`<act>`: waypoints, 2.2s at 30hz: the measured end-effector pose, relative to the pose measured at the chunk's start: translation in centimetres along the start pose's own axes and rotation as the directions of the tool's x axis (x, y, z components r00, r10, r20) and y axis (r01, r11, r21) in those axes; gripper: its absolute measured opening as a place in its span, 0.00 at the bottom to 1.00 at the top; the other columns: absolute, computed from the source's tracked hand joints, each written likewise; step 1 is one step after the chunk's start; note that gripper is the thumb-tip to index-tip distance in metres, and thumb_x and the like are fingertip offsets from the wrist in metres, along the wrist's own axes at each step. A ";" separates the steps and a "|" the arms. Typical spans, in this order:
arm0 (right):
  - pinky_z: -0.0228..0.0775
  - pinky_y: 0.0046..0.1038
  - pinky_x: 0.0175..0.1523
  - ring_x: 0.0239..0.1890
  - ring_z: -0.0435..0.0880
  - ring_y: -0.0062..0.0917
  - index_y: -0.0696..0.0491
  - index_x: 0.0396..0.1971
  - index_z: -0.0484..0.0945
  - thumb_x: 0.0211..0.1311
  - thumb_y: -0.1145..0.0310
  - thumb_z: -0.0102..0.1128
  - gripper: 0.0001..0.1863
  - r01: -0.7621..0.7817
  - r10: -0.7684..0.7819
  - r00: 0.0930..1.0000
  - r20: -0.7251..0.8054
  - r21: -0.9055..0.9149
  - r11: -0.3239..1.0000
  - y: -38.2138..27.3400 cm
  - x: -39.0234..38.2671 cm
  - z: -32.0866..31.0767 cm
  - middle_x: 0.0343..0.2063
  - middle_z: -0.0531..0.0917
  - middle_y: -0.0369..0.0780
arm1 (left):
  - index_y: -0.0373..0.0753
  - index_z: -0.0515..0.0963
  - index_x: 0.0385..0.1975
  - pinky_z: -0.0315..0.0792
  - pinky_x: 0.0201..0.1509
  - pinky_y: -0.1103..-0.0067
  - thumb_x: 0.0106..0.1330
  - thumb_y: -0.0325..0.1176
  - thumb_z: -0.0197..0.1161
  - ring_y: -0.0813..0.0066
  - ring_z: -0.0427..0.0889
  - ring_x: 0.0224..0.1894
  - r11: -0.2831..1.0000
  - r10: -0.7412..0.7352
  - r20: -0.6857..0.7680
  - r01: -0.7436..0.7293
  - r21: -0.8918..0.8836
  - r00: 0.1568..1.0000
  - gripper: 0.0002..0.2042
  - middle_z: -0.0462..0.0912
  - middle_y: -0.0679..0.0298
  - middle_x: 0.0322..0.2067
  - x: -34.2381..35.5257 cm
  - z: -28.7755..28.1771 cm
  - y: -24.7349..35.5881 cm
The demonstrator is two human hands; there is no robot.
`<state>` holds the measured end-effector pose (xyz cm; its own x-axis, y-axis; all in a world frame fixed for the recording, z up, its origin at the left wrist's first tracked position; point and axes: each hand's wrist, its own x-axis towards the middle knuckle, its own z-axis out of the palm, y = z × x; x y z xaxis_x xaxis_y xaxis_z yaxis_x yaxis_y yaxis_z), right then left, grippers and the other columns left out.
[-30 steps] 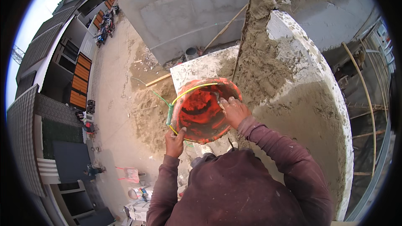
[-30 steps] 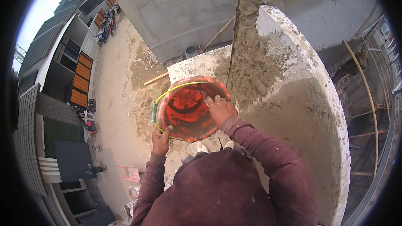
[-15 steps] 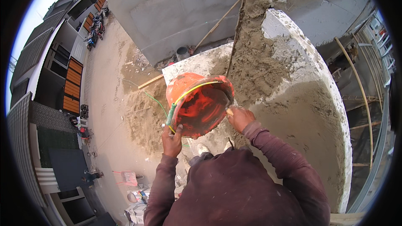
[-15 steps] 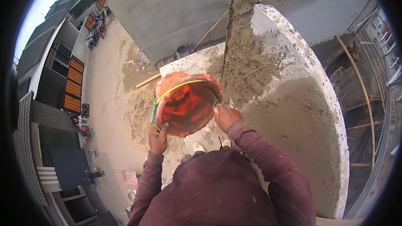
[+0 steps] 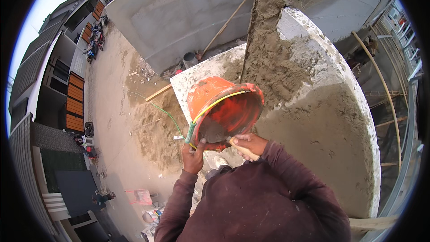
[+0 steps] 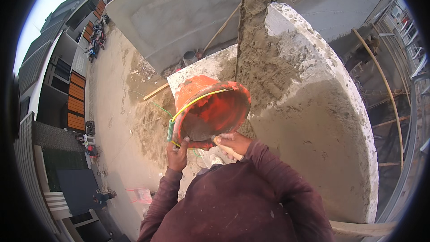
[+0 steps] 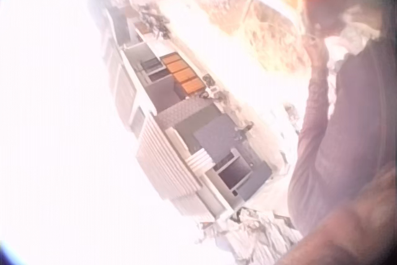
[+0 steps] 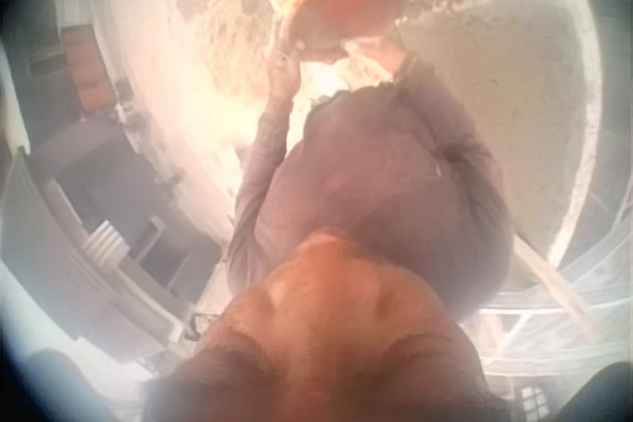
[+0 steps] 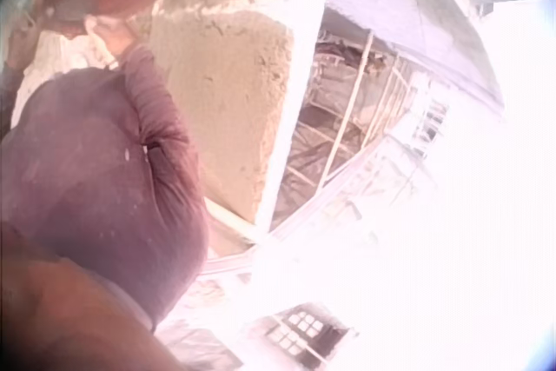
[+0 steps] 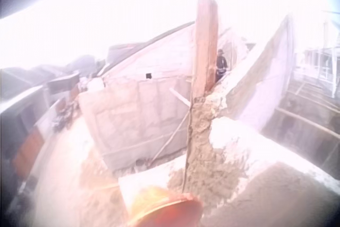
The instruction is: The person applies wet plaster to a concrete wall using a trowel and smooths it. They take plaster from a bucket, spread it onto the wall surface, and then use a wooden float and a trowel to flatten and level the application.
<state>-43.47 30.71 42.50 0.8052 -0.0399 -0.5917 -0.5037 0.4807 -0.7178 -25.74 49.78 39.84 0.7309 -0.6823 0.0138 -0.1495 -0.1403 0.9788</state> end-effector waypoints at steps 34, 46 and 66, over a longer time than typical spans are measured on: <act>0.71 0.23 0.23 0.20 0.75 0.18 0.58 0.49 0.74 0.68 0.62 0.52 0.17 0.270 -0.288 0.837 -0.465 -0.107 0.957 -20.6 7.2 -16.4 0.26 0.77 0.35 | 0.36 0.71 0.53 0.76 0.48 0.65 0.61 0.41 0.58 0.61 0.79 0.51 -0.103 -0.889 -0.348 0.609 0.786 0.298 0.22 0.78 0.55 0.49 -37.7 -16.0 -27.8; 0.68 0.21 0.24 0.19 0.76 0.17 0.62 0.43 0.75 0.64 0.68 0.56 0.14 0.137 -0.372 0.752 -0.544 -0.422 0.896 -13.3 5.7 -9.9 0.24 0.77 0.36 | 0.35 0.70 0.48 0.79 0.46 0.73 0.62 0.39 0.55 0.66 0.80 0.41 0.237 -0.964 -0.266 0.393 -0.889 -0.020 0.18 0.77 0.58 0.42 -13.7 -15.4 -31.1; 0.72 0.37 0.55 0.50 0.80 0.45 0.60 0.52 0.76 0.54 0.50 0.63 0.32 -0.563 0.127 0.816 -0.563 -0.728 0.391 -20.6 43.1 -26.9 0.46 0.81 0.53 | 0.29 0.70 0.48 0.80 0.41 0.67 0.66 0.37 0.50 0.58 0.82 0.38 0.361 -0.903 -0.413 0.313 -0.879 -0.117 0.17 0.77 0.54 0.42 19.9 -15.4 -25.4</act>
<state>-6.80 -4.47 21.90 0.4173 -0.4652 -0.7807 -0.8781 -0.4278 -0.2144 2.82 50.84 18.37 0.3240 0.5028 -0.8014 0.7599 0.3663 0.5370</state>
